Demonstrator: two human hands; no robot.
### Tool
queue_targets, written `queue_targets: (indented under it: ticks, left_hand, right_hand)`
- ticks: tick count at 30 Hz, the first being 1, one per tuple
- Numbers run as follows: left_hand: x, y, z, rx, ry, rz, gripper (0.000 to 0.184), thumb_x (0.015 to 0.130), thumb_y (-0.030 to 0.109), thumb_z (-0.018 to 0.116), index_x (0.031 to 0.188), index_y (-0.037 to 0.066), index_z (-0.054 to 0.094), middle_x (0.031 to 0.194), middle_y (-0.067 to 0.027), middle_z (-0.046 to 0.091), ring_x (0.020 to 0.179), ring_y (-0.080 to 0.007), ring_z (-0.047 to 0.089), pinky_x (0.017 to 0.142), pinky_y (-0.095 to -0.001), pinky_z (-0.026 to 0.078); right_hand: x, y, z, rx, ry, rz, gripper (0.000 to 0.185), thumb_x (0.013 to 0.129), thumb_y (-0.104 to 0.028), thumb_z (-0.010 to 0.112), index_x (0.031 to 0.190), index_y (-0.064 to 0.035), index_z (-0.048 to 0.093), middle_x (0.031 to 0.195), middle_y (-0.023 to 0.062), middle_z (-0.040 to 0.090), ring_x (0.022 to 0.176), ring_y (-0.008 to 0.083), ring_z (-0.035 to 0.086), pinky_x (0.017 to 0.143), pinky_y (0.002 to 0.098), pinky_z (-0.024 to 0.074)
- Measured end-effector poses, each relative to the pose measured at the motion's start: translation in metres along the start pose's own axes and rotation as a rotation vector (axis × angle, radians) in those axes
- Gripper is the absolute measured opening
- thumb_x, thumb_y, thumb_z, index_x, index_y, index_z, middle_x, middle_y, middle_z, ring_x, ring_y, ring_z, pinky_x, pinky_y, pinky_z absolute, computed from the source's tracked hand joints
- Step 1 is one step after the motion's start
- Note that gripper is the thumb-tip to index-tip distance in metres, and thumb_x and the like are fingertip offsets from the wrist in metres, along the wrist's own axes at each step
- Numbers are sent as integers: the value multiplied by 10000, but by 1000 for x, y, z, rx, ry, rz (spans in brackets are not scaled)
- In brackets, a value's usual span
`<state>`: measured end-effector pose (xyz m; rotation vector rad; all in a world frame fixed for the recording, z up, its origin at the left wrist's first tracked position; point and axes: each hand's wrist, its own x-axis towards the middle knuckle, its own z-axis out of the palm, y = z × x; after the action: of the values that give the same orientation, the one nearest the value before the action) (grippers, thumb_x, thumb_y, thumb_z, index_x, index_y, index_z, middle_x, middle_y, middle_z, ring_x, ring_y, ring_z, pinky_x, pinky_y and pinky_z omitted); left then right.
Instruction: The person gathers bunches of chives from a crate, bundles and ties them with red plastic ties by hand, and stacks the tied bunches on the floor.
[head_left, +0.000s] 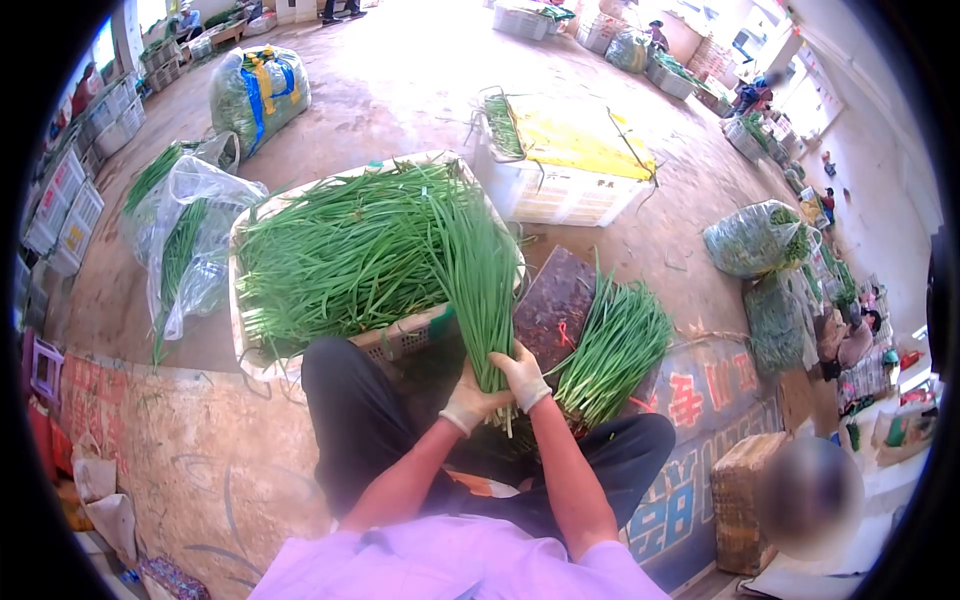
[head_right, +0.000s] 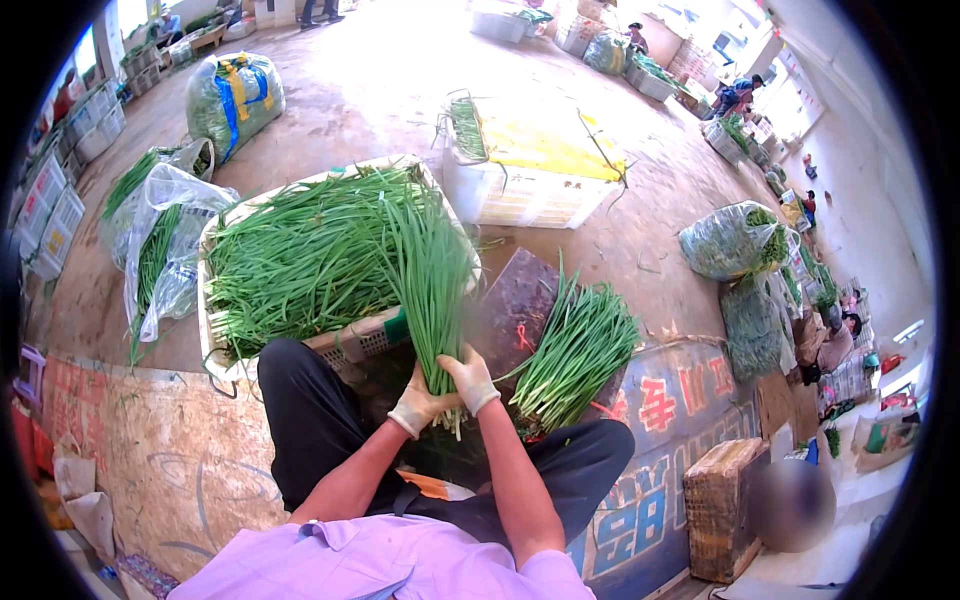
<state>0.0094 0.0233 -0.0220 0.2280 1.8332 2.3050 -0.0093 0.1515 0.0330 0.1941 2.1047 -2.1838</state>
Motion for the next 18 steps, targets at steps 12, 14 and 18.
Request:
queue_targets:
  ticks: [12,14,18]
  left_hand:
    - [-3,-2,-2,-114,-3,-88,799,821,98,780,1480,60,330,1361,-102,534,1237,-237,554,1037,-370,464]
    - [-6,0,-1,124,28,-36,909,798,128,807,1508,64,242,1391,-119,505,1269,-244,531,1053,-360,453]
    - [5,-15,3,-26,8,60,945,790,111,811,1517,66,208,1391,-122,506,1254,-230,541,1050,-350,453]
  right_hand:
    - [-2,-12,4,-120,-103,-27,600,856,-193,741,1348,50,498,1268,159,614,1155,220,585,1011,337,451]
    - [-6,-16,9,-166,-60,-30,603,807,-184,771,1310,46,531,1231,169,634,1136,217,603,997,340,465]
    - [-1,-8,6,-65,69,32,471,809,-54,701,1251,48,575,1099,114,688,971,194,660,902,324,526]
